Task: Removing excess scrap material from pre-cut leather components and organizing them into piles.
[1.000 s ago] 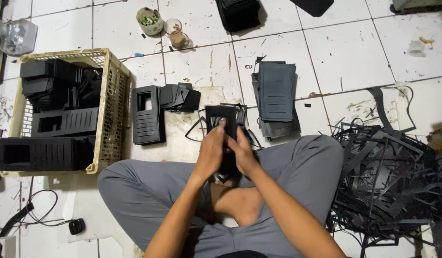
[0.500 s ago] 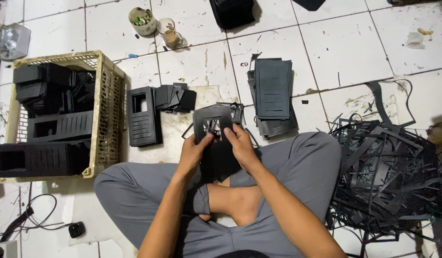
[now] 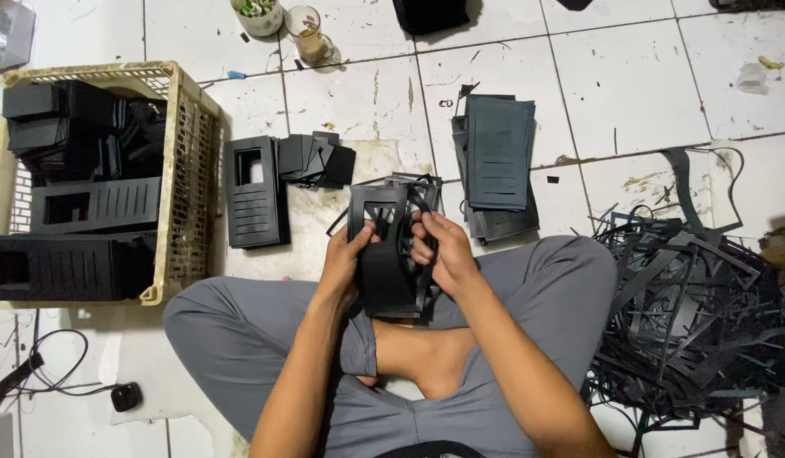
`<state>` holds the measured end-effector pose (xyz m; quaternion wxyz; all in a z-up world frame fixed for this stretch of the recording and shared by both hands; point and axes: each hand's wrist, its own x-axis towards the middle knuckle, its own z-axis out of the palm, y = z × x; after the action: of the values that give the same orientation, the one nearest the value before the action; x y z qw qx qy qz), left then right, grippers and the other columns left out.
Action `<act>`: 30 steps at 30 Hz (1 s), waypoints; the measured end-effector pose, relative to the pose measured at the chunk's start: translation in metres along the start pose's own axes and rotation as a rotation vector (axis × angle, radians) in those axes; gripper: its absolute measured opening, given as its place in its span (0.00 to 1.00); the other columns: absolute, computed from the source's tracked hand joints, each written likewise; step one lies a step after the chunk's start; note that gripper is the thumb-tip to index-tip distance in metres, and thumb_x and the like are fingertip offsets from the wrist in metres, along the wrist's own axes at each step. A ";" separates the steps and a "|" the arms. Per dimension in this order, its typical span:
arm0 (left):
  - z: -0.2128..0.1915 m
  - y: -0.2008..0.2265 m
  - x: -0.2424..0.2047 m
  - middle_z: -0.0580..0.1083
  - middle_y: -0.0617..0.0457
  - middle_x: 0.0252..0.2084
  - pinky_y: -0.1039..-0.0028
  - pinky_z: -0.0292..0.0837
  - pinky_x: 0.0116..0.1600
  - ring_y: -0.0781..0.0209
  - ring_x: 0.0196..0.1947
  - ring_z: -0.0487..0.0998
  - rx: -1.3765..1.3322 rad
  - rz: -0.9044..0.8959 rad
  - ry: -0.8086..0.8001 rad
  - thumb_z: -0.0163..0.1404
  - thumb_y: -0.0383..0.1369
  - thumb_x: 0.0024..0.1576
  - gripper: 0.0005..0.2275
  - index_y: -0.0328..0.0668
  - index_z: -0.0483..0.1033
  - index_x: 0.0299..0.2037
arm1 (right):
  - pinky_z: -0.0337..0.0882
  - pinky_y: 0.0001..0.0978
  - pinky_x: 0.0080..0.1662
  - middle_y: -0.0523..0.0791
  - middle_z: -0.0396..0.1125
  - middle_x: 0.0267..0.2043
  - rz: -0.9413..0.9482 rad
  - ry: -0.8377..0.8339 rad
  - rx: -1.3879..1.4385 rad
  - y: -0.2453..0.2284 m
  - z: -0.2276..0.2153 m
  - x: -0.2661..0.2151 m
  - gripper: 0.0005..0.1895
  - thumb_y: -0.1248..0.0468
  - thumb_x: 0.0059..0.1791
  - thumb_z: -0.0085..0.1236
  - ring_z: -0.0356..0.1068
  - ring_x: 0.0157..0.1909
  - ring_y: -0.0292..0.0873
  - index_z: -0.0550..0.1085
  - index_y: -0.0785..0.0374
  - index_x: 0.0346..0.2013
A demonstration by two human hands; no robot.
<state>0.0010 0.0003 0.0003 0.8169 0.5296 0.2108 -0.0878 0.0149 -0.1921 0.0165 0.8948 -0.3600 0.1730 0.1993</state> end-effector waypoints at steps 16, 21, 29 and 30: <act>-0.038 -0.022 0.029 0.75 0.51 0.25 0.77 0.70 0.30 0.66 0.23 0.73 0.188 0.128 0.134 0.54 0.29 0.62 0.04 0.35 0.79 0.42 | 0.41 0.16 0.14 0.31 0.37 0.19 0.321 -0.179 -0.110 -0.033 -0.029 0.005 0.08 0.64 0.58 0.45 0.36 0.12 0.23 0.70 0.62 0.38; -0.043 -0.034 0.035 0.76 0.51 0.26 0.75 0.69 0.32 0.66 0.24 0.73 0.293 0.176 0.252 0.51 0.28 0.63 0.05 0.38 0.79 0.44 | 0.39 0.16 0.14 0.32 0.37 0.18 0.364 -0.224 -0.260 -0.040 -0.013 -0.005 0.08 0.67 0.57 0.46 0.35 0.13 0.23 0.66 0.62 0.33; -0.015 -0.006 0.016 0.77 0.44 0.29 0.66 0.69 0.43 0.56 0.32 0.75 0.506 0.259 0.366 0.49 0.24 0.60 0.07 0.38 0.79 0.43 | 0.41 0.16 0.13 0.32 0.40 0.17 0.385 -0.273 -0.437 -0.044 -0.006 -0.012 0.09 0.68 0.57 0.44 0.36 0.13 0.22 0.65 0.60 0.32; -0.018 -0.009 0.018 0.77 0.41 0.31 0.61 0.70 0.46 0.51 0.36 0.76 0.536 0.291 0.386 0.50 0.24 0.59 0.07 0.37 0.79 0.43 | 0.41 0.17 0.13 0.32 0.41 0.17 0.386 -0.296 -0.467 -0.047 -0.004 -0.014 0.09 0.68 0.57 0.44 0.37 0.13 0.23 0.65 0.60 0.31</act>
<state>0.0089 0.0145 -0.0213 0.5981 0.7563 0.2532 0.0789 0.0246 -0.2291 0.0470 0.7492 -0.4832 0.0560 0.4494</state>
